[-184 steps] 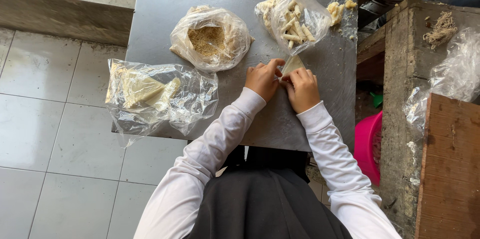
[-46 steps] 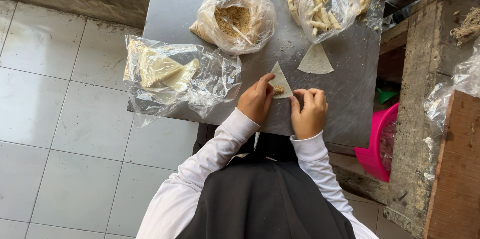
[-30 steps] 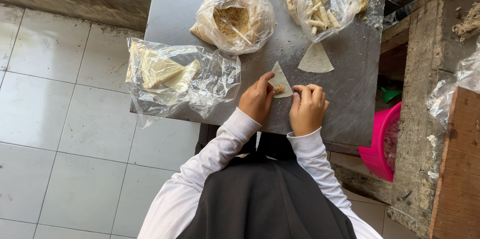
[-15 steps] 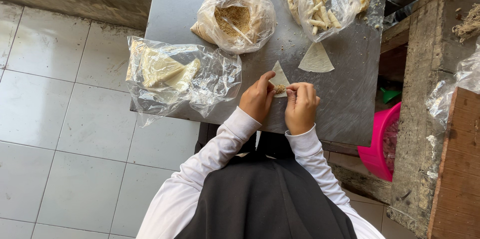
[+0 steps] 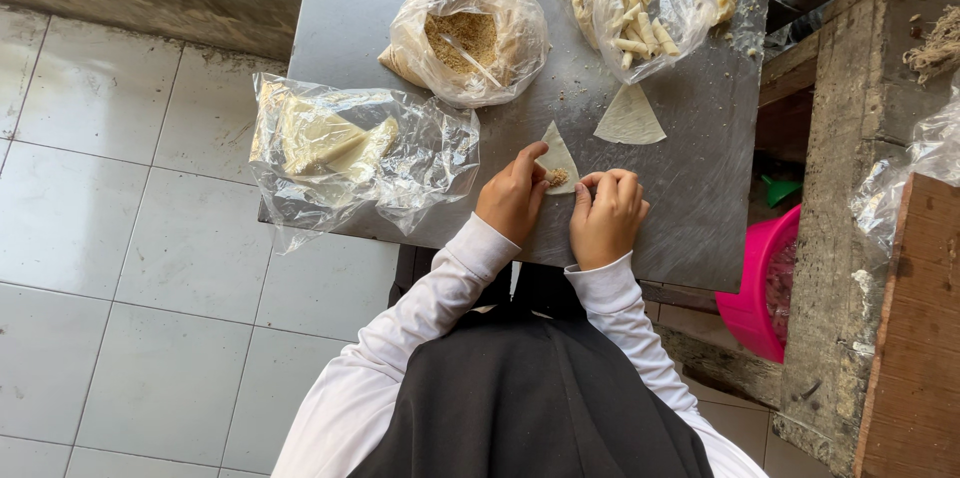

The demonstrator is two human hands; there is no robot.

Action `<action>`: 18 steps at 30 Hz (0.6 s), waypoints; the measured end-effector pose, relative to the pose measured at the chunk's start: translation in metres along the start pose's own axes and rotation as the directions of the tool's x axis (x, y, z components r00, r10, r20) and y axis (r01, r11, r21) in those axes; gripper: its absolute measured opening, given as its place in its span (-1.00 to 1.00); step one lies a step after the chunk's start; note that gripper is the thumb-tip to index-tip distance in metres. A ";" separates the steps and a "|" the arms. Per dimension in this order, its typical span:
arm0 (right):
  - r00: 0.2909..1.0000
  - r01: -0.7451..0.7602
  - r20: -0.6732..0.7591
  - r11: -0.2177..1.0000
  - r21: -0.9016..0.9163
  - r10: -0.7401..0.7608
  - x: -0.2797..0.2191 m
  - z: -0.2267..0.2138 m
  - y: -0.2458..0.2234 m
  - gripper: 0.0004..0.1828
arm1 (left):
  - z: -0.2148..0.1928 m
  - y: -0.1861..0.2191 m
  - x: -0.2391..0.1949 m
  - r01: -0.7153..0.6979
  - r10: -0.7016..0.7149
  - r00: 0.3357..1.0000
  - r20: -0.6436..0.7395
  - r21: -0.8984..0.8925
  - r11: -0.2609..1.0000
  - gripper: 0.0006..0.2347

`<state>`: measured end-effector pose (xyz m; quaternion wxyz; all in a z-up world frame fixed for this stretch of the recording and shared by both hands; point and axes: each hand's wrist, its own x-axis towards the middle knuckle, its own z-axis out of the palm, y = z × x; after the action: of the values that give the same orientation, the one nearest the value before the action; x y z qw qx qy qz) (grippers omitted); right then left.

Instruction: The person wraps a small amount of filling mixture into triangular dough sheets by portioning the mixture with a spoon and then folding and rolling the dough by hand.

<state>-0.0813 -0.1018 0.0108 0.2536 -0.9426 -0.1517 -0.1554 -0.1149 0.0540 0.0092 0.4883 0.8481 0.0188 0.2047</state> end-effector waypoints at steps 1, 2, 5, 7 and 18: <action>1.000 -0.001 0.001 1.000 0.020 0.001 0.000 0.002 0.000 -0.88 | 0.000 0.000 0.000 -0.001 0.001 1.000 0.002 0.000 1.000 -0.57; 1.000 0.002 0.002 0.999 0.043 -0.002 0.001 0.004 0.001 -0.88 | 0.000 0.000 0.000 -0.003 0.003 1.000 0.001 0.002 1.000 -0.57; 0.999 0.034 -0.008 0.988 0.154 -0.033 0.002 0.006 0.000 -0.90 | 0.000 0.000 0.000 -0.007 0.007 1.000 -0.002 -0.003 1.000 -0.59; 0.999 0.036 -0.010 0.972 0.234 -0.034 0.002 0.008 -0.003 -0.90 | -0.001 0.000 0.000 -0.011 0.011 1.000 -0.001 -0.006 1.000 -0.59; 0.979 0.206 -0.058 0.927 0.313 -0.198 0.001 0.010 -0.011 -0.83 | -0.001 -0.001 0.000 -0.030 0.030 0.999 0.030 0.007 1.000 -0.58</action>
<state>-0.0821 -0.0875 0.0081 0.3865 -0.8668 -0.2676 -0.1660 -0.1151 0.0557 0.0093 0.4823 0.8530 -0.0004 0.1994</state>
